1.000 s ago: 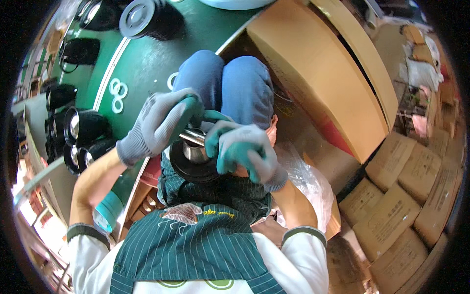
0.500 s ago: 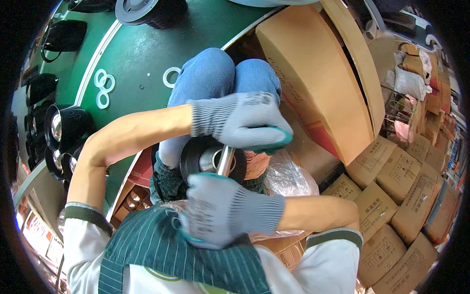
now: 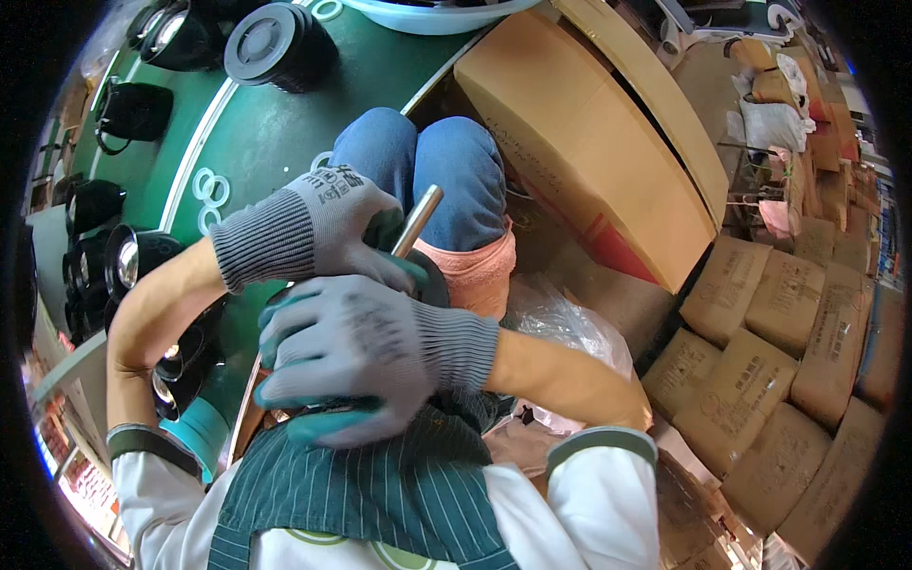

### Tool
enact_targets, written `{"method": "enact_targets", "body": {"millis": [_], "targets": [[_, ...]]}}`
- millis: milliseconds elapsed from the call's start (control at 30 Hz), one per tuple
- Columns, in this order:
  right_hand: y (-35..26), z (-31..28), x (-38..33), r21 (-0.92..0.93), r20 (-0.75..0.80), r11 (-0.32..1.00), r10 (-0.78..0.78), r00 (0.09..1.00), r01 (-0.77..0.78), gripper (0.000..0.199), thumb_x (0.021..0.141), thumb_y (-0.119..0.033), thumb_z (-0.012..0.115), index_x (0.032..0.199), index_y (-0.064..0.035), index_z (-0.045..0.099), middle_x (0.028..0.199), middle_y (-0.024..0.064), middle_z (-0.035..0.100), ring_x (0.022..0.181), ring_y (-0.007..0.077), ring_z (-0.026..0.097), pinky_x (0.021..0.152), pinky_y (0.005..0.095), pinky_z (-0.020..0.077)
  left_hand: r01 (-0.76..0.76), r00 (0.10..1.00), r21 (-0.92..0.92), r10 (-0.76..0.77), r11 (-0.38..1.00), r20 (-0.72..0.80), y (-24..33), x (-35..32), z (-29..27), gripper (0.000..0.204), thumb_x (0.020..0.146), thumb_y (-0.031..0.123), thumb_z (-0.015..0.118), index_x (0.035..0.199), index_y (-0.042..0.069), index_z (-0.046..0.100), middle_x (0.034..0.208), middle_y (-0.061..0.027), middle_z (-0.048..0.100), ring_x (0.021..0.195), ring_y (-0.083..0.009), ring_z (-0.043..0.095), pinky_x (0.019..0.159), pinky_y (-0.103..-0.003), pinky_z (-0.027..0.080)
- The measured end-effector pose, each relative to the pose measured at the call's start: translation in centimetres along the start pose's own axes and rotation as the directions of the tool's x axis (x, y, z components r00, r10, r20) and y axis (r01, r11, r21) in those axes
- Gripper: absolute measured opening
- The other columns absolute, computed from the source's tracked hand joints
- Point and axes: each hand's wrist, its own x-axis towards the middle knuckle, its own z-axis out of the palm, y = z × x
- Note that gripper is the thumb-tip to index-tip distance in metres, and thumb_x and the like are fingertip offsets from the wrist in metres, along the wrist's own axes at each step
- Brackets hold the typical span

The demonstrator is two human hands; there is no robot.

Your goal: The person assembles black kettles by inserting a metal rod into the base, screwing on a lid, and placing the finished unit on the table. The process is repeated for multiple kettles in a repetitive sequence.

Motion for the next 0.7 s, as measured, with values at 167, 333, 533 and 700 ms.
{"method": "enact_targets", "body": {"millis": [167,333,533,700], "targets": [[-2.5,-2.6,-9.3,0.628,-0.688,0.776,0.591,0.42,-0.063,0.067,0.111,-0.049,0.03,0.146,0.0043,0.052,0.139,0.0212,0.063,0.134,0.0361,0.057,0.118,0.0477,0.0392,0.211,0.949,0.242,-0.258,0.947,0.183,4.6,-2.3,0.5,0.046,0.093,0.042,0.069,0.1,-0.003,0.076,0.081,-0.0181,0.074,0.077,-0.0308,0.075,0.067,-0.041,0.06],[8.1,1.2,-23.2,-0.12,-0.758,0.112,0.632,0.164,-0.986,0.057,0.108,-0.037,0.051,0.155,-0.0057,0.044,0.157,0.0152,0.048,0.146,0.0316,0.045,0.126,0.0438,0.0281,0.428,0.867,0.391,-0.492,0.815,0.078,10.9,0.6,2.3,0.074,0.1,0.054,0.054,0.135,-0.011,0.051,0.085,-0.0202,0.073,0.076,-0.0321,0.075,0.065,-0.043,0.061],[1.8,-1.1,-15.1,0.877,-0.402,0.478,0.785,0.47,-0.048,0.07,0.11,-0.042,0.043,0.162,0.0016,0.024,0.167,0.022,0.029,0.151,0.0371,0.036,0.127,0.047,0.026,0.494,0.866,0.224,-0.452,0.84,-0.214,6.9,-3.3,7.9,0.09,0.098,0.057,0.059,0.148,-0.012,0.031,0.087,-0.024,0.072,0.077,-0.0377,0.074,0.065,-0.044,0.059],[4.9,-2.7,-8.9,0.975,-0.206,0.216,0.776,0.596,0.056,0.046,0.108,-0.036,0.053,0.143,-0.0058,0.052,0.127,0.0128,0.065,0.113,0.0277,0.068,0.109,0.0433,0.0517,0.528,0.841,0.19,-0.479,0.828,-0.252,8.9,-4.6,9.0,0.091,0.098,0.057,0.059,0.15,-0.012,0.028,0.084,-0.0243,0.07,0.073,-0.0377,0.072,0.065,-0.045,0.059]]}}
